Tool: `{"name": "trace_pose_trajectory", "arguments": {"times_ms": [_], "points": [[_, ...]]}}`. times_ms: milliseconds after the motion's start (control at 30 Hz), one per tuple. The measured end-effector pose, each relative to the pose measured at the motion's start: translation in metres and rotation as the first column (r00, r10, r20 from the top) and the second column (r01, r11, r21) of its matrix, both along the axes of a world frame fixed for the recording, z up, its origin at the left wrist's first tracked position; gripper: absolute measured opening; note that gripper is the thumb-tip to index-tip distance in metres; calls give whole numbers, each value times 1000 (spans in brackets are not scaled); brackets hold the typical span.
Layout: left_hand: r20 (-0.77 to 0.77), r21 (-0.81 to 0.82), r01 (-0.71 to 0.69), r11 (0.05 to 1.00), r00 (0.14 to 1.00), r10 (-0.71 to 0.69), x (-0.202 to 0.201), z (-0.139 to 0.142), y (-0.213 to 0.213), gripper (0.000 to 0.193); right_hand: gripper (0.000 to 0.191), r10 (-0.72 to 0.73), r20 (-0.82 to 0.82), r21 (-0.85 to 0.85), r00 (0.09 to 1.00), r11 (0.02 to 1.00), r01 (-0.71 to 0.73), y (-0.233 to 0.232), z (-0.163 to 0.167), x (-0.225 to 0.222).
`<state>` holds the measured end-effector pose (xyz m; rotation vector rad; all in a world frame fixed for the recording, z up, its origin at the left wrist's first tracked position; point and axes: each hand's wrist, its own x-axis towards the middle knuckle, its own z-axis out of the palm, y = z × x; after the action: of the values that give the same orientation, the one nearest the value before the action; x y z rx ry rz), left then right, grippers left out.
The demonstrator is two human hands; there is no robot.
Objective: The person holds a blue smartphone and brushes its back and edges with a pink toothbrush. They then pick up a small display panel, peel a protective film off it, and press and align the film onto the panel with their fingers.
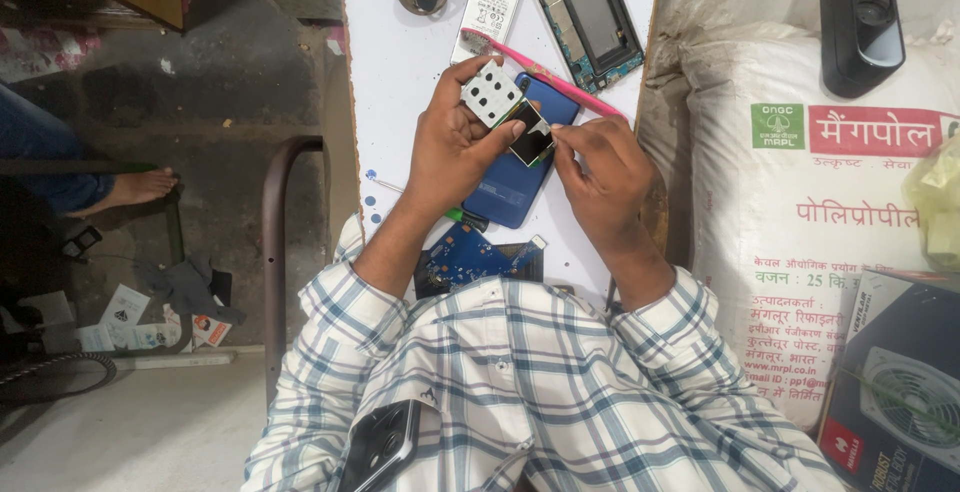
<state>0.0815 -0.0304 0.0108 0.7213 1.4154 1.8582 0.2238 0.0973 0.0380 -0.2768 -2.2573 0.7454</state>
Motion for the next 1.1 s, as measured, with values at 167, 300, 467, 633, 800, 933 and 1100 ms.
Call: {"name": "trace_pose_trajectory", "arguments": {"times_ms": [167, 300, 467, 633, 800, 933, 1100], "points": [[31, -1, -15, 1000, 999, 15, 1, 1, -1, 61, 29, 9, 13, 38, 1000, 999, -9, 1, 1, 1], [96, 37, -31, 999, 995, 27, 0, -1, 0, 59, 29, -8, 33, 93, 999, 996, 5, 1, 3, 1], [86, 68, -74, 995, 994, 69, 0, -1, -1, 59, 28, -15, 37, 100, 999, 995, 11, 0, 5, 1], [174, 64, -99, 993, 981, 86, -2, 2, -1, 59, 26, -18, 46, 66, 999, 998, 15, 0, 6, 3], [174, 70, -94, 993, 981, 81, -3, 6, -3, 59, 24, -10, -61, -66, 998, 998, 6, -3, 1, 0], [153, 52, -87, 995, 985, 78, -3, 5, -4, 59, 24, -2, -66, -27, 998, 1000, 0, -2, -1, 1], [144, 74, -103, 992, 985, 91, -1, 5, -3, 58, 26, -11, -67, 106, 998, 994, 18, -1, -1, 0]]}}
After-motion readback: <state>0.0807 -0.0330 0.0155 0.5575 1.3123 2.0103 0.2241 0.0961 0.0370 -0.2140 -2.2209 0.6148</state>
